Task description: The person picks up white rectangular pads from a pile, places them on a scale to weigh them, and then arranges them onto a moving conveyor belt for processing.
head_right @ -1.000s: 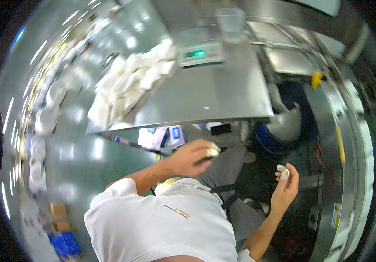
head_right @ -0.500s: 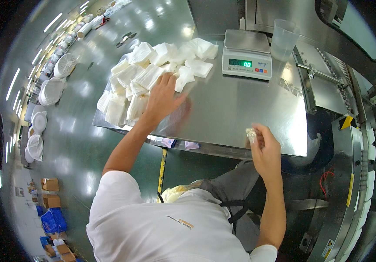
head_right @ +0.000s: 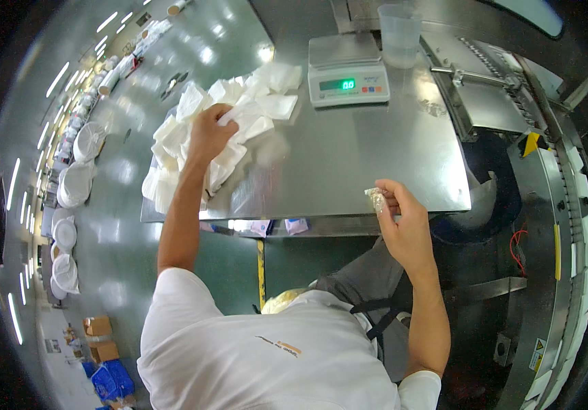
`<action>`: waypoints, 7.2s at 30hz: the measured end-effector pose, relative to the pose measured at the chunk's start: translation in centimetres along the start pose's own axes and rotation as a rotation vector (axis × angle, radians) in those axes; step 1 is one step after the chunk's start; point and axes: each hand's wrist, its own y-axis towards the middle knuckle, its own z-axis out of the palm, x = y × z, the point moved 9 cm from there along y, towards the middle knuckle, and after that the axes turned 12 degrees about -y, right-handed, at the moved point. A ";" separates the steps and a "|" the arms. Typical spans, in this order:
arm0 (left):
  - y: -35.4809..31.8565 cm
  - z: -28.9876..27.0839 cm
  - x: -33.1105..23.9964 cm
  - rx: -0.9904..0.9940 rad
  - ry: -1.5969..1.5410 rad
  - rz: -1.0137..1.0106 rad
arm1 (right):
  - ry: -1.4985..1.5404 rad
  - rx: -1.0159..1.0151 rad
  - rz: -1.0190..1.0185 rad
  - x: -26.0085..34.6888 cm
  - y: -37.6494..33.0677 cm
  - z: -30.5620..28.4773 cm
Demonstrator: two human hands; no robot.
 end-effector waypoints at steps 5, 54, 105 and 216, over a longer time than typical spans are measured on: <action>-3.9 4.8 -10.0 0.377 -0.902 -0.139 | 0.124 -0.048 -0.169 3.6 -0.1 -3.7; -44.7 38.0 -48.3 1.593 -1.283 0.322 | -0.243 -1.585 0.611 -4.9 -47.1 -23.4; -25.7 46.3 -57.5 1.288 -1.437 0.125 | -1.050 -0.597 1.309 -20.4 -46.9 -61.5; -35.5 55.1 -12.6 0.895 0.336 0.405 | 0.342 -1.211 0.693 -27.1 -37.0 -57.1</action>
